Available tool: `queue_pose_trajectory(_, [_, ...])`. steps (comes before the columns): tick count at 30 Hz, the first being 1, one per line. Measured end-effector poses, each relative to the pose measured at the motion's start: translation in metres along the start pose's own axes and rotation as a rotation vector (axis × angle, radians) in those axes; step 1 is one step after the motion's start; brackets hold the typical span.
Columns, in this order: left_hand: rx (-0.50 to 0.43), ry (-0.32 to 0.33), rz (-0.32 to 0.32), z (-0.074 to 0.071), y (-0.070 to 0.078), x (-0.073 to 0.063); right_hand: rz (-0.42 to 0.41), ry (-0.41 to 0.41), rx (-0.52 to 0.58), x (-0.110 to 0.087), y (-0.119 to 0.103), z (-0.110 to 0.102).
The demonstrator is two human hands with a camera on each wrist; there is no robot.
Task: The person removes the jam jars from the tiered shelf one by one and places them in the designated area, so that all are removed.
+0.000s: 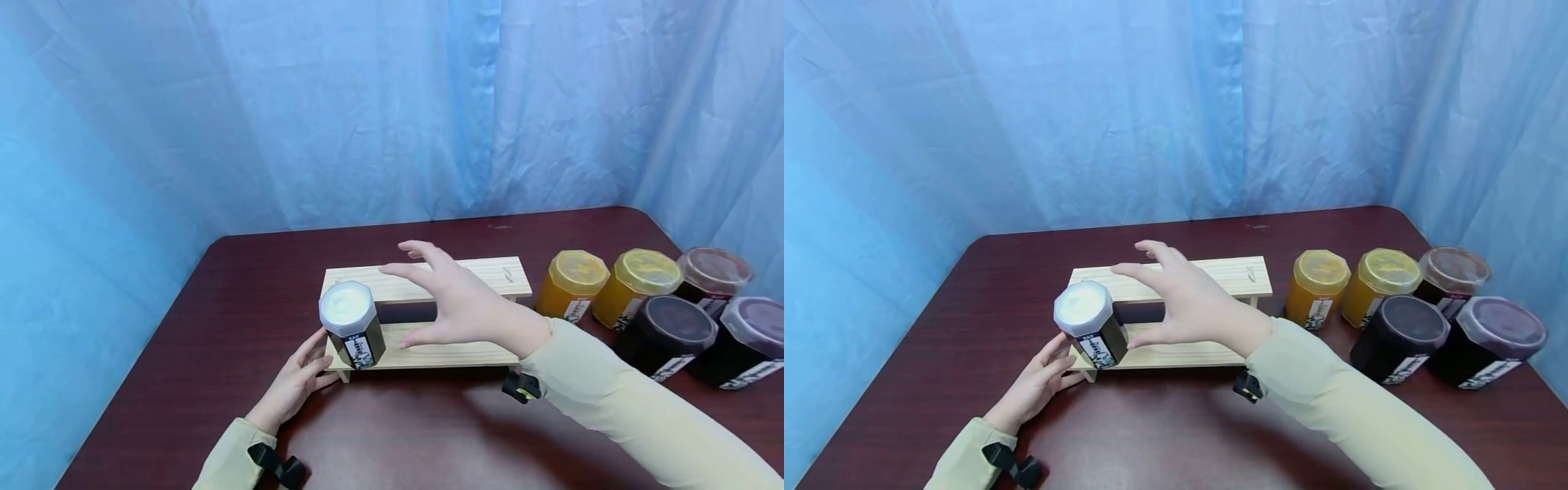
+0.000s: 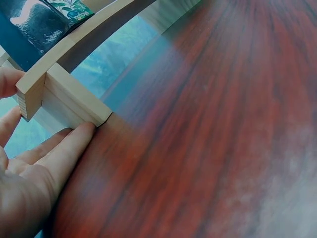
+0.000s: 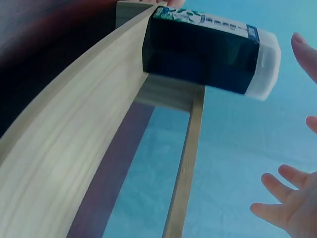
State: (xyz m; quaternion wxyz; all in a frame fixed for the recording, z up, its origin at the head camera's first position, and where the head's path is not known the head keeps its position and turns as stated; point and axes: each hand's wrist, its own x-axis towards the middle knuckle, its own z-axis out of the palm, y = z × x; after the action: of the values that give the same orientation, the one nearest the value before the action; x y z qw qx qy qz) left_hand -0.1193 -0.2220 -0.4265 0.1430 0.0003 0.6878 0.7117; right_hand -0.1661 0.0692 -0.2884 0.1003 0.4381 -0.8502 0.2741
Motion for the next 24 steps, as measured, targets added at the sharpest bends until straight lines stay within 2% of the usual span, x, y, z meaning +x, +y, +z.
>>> queue_pose_trajectory(7, [-0.003, 0.017, -0.002, 0.001, 0.001, -0.001, -0.092, 0.021, 0.017, 0.015, -0.008, 0.016])
queue_pose_trajectory(13, [-0.002, -0.039, 0.000, -0.001, 0.002, -0.001, -0.135, -0.014, -0.004, 0.025, -0.015, 0.027])
queue_pose_trajectory(17, [-0.006, -0.072, 0.004, -0.003, 0.003, -0.002, -0.148, -0.060, -0.029, 0.031, -0.018, 0.033])
queue_pose_trajectory(24, [-0.017, -0.083, 0.005, -0.004, 0.002, -0.002, -0.127, -0.118, -0.040, 0.037, -0.023, 0.041])
